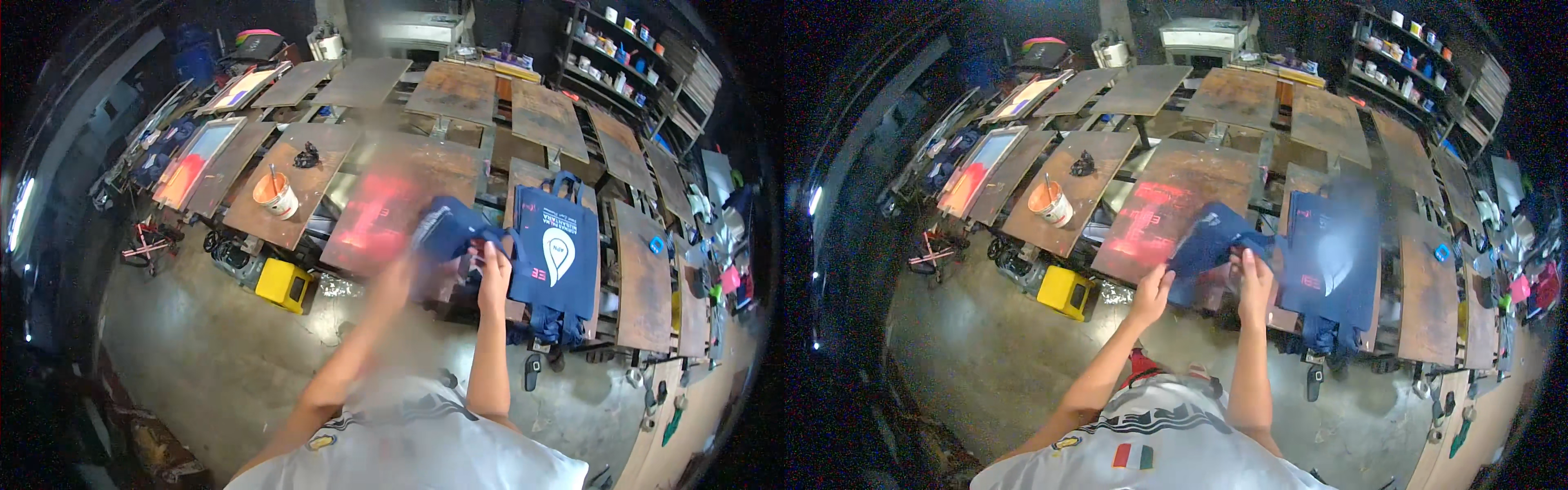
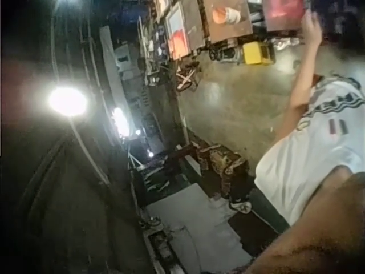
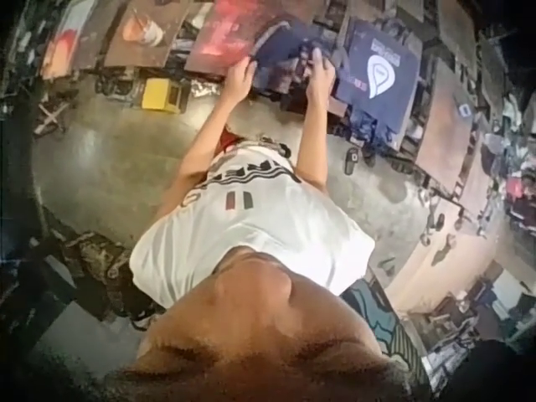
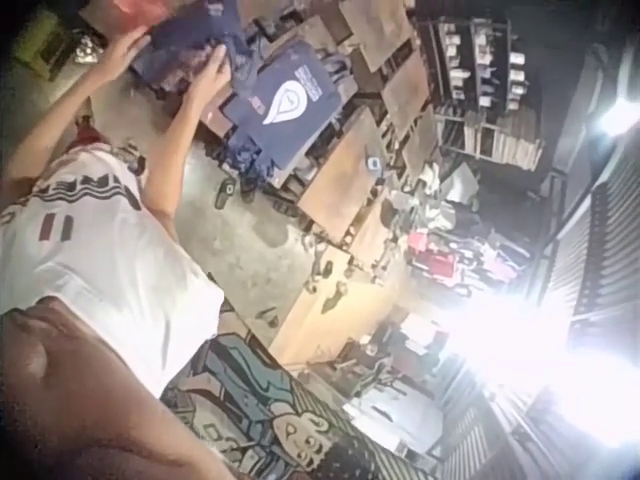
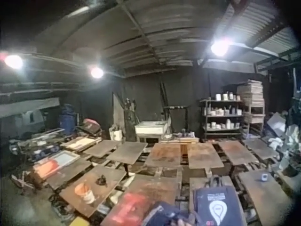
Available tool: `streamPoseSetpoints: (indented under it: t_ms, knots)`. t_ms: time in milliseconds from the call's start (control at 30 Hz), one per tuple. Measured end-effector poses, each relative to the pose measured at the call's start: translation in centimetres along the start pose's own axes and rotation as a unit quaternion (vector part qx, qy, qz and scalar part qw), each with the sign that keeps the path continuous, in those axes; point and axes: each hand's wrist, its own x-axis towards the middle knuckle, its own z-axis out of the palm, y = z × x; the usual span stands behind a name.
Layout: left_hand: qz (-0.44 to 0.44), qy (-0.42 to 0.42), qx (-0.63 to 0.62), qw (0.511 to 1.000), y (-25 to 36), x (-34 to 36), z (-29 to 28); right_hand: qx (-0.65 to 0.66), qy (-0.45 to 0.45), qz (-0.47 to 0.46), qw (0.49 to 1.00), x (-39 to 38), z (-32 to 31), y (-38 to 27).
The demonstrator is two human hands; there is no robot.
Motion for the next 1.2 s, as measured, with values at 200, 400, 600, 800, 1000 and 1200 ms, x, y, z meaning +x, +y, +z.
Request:
streamPoseSetpoints:
  t_ms: [200,400,600,800,1000,1200]
  knots:
    - [-0.067,0.116,-0.222,0.966,1.9,2.3,-4.5,-0.147,-0.058,-0.115,0.981,1.3,1.5,-3.3]
    - [-0.168,0.155,-0.417,0.88,0.2,0.7,-8.2,-0.275,-0.004,-0.083,0.958,1.0,1.4,-0.1]
    - [-0.212,0.211,-0.496,0.815,-0.7,-0.4,-10.0,-0.157,-0.165,0.074,0.971,1.4,-1.2,6.9]
    - [-0.235,0.225,-0.53,0.783,-0.7,0.5,-12.6,0.025,-0.207,0.175,0.962,1.1,-0.1,5.5]
    - [-0.223,0.308,-0.495,0.781,-0.9,-1.5,-18.0,-0.023,-0.13,0.181,0.975,0.4,3.5,5.8]
    - [-0.278,0.387,-0.419,0.773,-5.0,-9.5,-26.1,0.041,-0.354,0.32,0.878,-4.8,15.4,9.1]
